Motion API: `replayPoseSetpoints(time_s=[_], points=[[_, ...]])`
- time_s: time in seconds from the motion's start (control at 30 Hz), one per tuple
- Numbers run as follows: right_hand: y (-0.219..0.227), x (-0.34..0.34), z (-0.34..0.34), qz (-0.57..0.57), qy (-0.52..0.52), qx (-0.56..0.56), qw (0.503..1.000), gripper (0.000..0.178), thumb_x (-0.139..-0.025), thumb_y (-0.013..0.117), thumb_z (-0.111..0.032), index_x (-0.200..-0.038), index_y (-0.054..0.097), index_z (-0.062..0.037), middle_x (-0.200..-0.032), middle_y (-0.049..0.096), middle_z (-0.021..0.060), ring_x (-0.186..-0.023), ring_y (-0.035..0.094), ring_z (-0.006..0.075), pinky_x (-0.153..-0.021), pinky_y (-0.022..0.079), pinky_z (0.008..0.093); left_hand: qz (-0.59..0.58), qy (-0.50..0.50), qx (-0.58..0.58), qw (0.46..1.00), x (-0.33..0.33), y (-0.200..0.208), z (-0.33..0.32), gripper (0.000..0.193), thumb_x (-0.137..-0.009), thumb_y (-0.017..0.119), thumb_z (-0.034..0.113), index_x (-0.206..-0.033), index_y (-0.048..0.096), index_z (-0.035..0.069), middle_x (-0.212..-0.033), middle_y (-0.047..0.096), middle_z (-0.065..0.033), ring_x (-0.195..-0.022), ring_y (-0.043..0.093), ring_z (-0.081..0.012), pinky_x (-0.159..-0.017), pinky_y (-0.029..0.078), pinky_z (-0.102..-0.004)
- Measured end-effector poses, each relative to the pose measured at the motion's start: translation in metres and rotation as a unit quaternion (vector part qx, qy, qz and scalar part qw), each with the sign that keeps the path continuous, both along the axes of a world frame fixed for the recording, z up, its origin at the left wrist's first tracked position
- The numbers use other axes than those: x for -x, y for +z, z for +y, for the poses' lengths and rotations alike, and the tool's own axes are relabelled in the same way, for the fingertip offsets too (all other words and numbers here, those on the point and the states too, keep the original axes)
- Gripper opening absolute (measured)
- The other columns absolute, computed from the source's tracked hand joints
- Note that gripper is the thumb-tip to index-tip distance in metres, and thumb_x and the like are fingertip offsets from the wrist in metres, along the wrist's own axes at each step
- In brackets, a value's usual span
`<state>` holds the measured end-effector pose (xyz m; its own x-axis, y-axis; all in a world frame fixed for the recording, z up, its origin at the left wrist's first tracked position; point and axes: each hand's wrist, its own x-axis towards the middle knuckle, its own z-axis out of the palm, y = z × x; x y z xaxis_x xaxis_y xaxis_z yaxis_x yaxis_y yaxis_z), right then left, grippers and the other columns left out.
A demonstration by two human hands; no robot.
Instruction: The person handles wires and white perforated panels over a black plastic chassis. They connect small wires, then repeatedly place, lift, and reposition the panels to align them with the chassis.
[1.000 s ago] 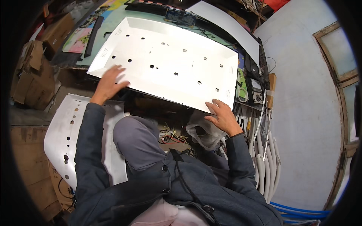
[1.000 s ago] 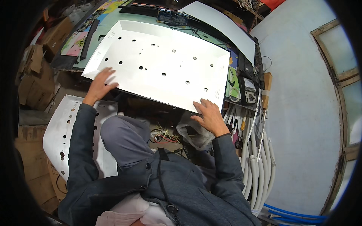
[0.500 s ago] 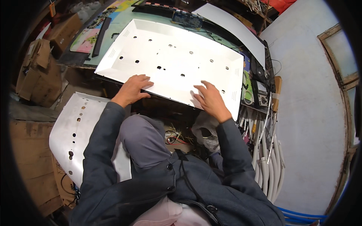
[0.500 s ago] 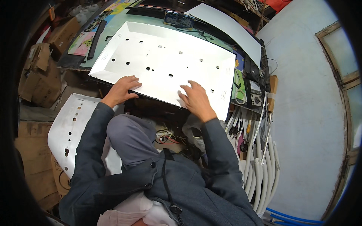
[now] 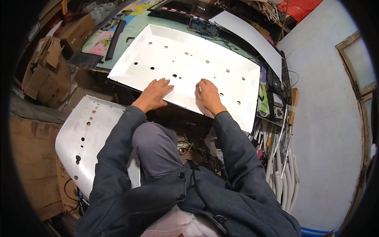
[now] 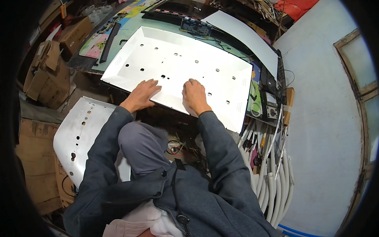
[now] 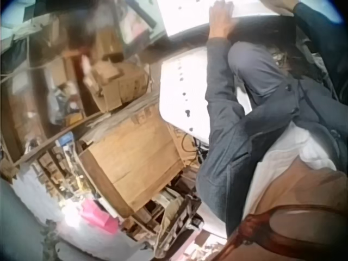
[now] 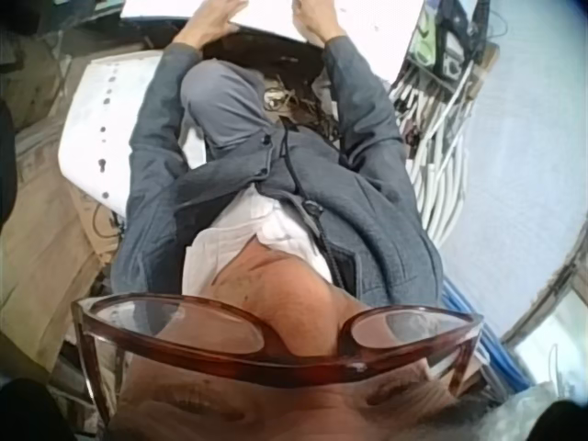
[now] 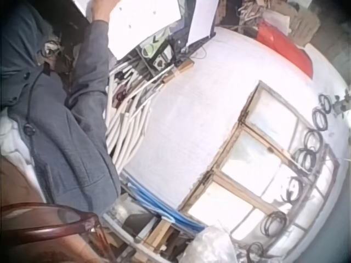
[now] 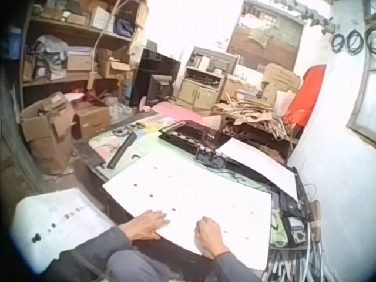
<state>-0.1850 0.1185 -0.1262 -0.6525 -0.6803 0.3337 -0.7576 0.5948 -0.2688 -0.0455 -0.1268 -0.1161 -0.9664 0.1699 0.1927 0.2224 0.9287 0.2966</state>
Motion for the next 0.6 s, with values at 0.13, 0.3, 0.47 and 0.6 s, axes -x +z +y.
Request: replayPoseSetpoints(time_s=[0.13,0.3,0.47,0.6], points=[[-0.005,0.004,0.004,0.000,-0.005,0.001,1.000,0.019,-0.088,0.065,-0.015,-0.105,0.065,-0.0063,-0.120,0.062,0.0177,-0.117,0.056,0.0367,-0.098,0.043,0.0500,-0.015,-0.003,0.007,1.000,0.011,-0.006,0.003,0.081,-0.071,0.087,0.020,-0.142,0.052,0.007,-0.150,0.048,-0.0175,-0.143,0.040,-0.0363,-0.118,0.033,-0.0505],[0.003,-0.005,0.004,0.055,-0.021,-0.029,0.998,0.013,-0.090,0.066,-0.017,-0.102,0.065,-0.0100,-0.117,0.063,0.0147,-0.112,0.059,0.0352,-0.093,0.046,0.0496,-0.061,-0.012,-0.003,0.998,0.014,-0.002,0.008,0.083,-0.070,0.085,0.017,-0.144,0.050,0.006,-0.154,0.044,-0.0163,-0.146,0.036,-0.0359,-0.121,0.029,-0.0509],[0.012,-0.008,0.007,0.046,-0.028,-0.061,0.997,0.012,-0.091,0.065,-0.017,-0.101,0.065,-0.0106,-0.114,0.063,0.0148,-0.112,0.059,0.0346,-0.092,0.046,0.0494,-0.068,-0.025,-0.005,0.997,0.019,-0.003,0.011,0.084,-0.070,0.086,0.018,-0.145,0.049,0.006,-0.156,0.043,-0.0142,-0.147,0.035,-0.0341,-0.121,0.029,-0.0510],[0.013,-0.009,0.002,0.050,-0.012,-0.036,0.998,0.014,-0.090,0.065,-0.014,-0.103,0.065,-0.0097,-0.109,0.064,0.0155,-0.105,0.061,0.0368,-0.089,0.048,0.0486,-0.080,-0.014,0.012,0.997,0.021,-0.004,0.008,0.086,-0.070,0.086,0.019,-0.146,0.047,0.006,-0.157,0.042,-0.0137,-0.148,0.034,-0.0333,-0.122,0.029,-0.0514]])
